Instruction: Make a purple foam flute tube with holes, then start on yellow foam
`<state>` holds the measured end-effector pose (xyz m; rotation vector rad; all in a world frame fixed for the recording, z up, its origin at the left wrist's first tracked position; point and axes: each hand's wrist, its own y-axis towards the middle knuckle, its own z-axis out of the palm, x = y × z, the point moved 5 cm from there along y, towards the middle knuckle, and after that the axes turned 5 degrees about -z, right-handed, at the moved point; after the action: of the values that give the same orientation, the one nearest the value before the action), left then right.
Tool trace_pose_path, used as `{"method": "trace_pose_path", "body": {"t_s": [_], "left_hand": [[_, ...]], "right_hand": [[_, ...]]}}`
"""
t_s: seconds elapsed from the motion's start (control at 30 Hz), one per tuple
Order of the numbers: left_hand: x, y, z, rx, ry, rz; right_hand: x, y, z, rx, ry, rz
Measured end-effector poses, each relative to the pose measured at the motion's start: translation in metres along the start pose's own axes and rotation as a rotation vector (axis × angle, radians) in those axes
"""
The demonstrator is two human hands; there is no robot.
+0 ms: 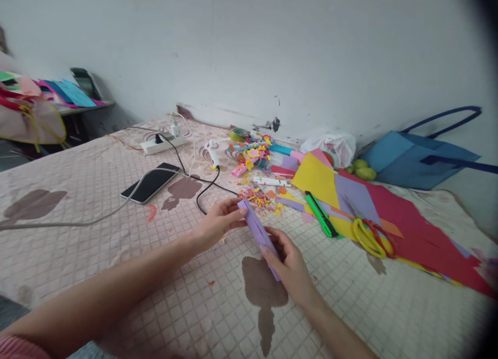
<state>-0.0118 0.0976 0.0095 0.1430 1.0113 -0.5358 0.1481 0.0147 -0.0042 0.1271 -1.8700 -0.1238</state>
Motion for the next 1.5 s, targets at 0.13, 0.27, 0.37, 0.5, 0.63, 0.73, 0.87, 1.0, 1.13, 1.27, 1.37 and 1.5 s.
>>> {"method": "trace_pose_path", "body": {"t_s": [0.13,0.27,0.37,0.5,0.63,0.73,0.87,1.0,1.13,1.27,1.37,1.5], "left_hand": [[0.000,-0.001,0.000,-0.009,0.036,0.004],[-0.002,0.001,0.000,0.031,0.058,-0.012],[-0.012,0.001,-0.008,0.019,0.209,0.014],[-0.038,-0.005,-0.021,-0.005,0.787,0.100],[-0.046,-0.016,-0.023,0.105,1.175,0.022],[-0.038,-0.019,-0.021,0.176,1.334,-0.020],[-0.029,-0.017,-0.016,0.260,1.416,0.045],[-0.034,-0.012,-0.016,0.117,1.467,0.178],[-0.029,-0.009,-0.017,0.025,1.510,0.202],[-0.022,-0.012,-0.014,0.040,1.500,0.229],[-0.028,-0.012,-0.010,0.008,1.451,0.289],[-0.046,0.006,0.000,-0.088,1.351,0.359]], "right_hand": [[0.001,-0.001,0.001,0.002,-0.017,-0.004],[0.002,0.000,0.000,-0.010,0.004,0.001],[0.002,0.002,-0.006,-0.079,0.033,0.000],[0.002,0.005,-0.018,-0.165,0.059,0.021],[0.001,0.008,-0.026,-0.196,0.069,0.037],[-0.002,0.009,-0.031,-0.228,0.066,0.054],[-0.005,0.011,-0.035,-0.235,0.070,0.059],[-0.008,0.013,-0.036,-0.239,0.071,0.044],[-0.011,0.014,-0.037,-0.237,0.082,0.061],[-0.012,0.014,-0.043,-0.246,0.104,0.061],[-0.014,0.014,-0.051,-0.279,0.133,0.053],[-0.015,0.014,-0.063,-0.362,0.226,0.052]]}}
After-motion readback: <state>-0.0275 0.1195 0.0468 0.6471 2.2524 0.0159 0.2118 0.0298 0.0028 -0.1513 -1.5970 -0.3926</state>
